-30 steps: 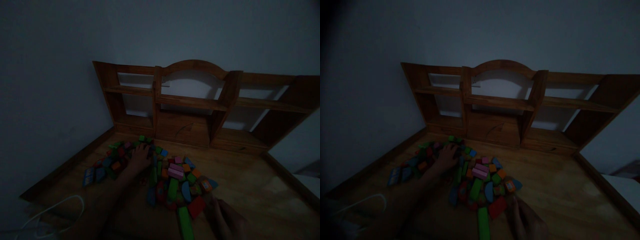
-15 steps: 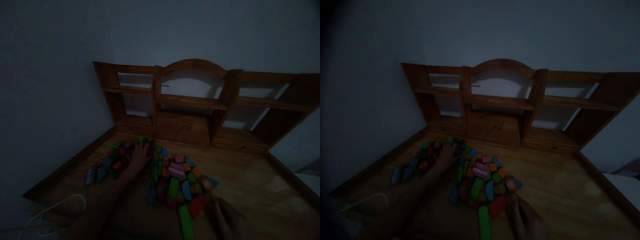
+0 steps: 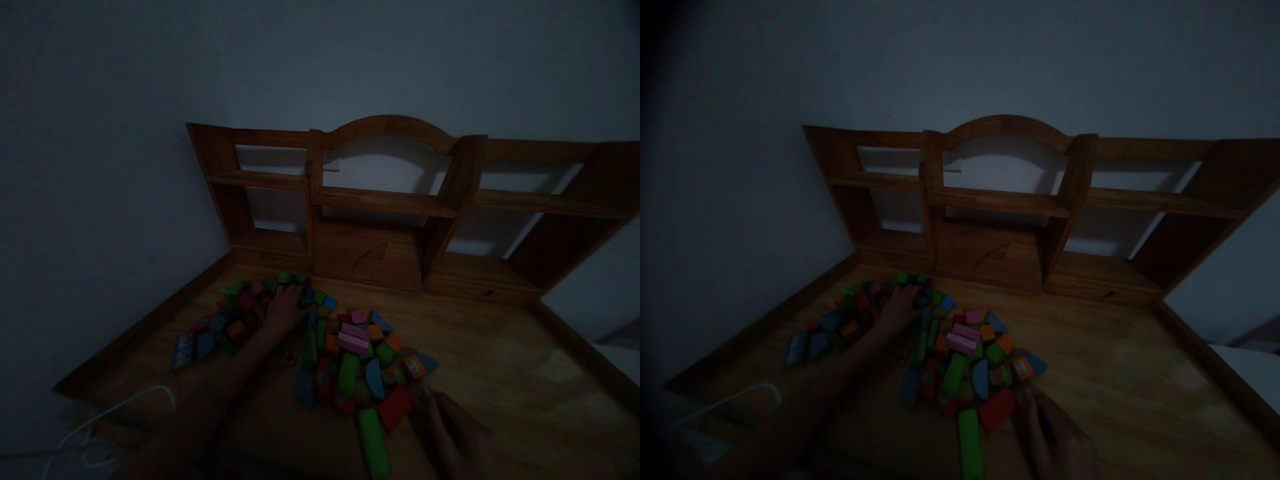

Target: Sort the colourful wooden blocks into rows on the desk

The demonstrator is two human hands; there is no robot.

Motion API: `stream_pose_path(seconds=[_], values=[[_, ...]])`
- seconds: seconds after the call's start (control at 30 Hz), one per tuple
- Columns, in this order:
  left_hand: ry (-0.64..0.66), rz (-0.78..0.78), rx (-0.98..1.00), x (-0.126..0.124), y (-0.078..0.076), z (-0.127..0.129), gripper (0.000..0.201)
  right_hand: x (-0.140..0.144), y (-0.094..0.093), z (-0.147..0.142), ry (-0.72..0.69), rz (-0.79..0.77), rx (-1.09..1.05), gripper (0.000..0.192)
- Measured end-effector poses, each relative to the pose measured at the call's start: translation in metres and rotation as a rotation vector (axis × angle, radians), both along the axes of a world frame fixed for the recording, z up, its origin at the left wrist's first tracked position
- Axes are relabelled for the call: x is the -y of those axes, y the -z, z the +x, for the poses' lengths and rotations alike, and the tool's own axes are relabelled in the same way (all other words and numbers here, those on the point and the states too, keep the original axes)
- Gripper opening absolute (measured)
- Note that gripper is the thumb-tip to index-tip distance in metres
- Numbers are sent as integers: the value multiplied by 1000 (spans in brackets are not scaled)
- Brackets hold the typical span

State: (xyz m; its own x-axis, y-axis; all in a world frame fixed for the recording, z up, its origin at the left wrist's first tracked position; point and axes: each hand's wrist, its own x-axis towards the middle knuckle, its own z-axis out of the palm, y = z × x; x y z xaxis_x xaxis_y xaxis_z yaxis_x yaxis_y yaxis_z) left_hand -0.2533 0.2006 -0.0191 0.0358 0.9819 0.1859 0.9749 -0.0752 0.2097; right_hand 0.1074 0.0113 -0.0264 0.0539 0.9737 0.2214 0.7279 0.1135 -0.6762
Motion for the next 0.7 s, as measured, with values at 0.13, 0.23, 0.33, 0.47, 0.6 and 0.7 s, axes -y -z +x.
stream_pose_path(seconds=[0.13,0.23,0.33,0.47,0.6,0.7], values=[[-13,5,-6,1,-4,1,49,0,-6,-5,-21,-22,-16,51],[-7,2,-9,4,-6,2,47,1,-7,-7,7,-15,-14,54],[15,0,-27,6,-7,4,56,1,-5,-7,26,-1,-28,56],[30,-10,-47,7,-6,5,56,0,-3,-6,10,8,-33,54],[2,0,-25,5,-5,5,57,-1,-3,-7,29,7,-9,53],[-23,18,19,4,-6,4,50,0,-2,-8,51,35,-10,57]])
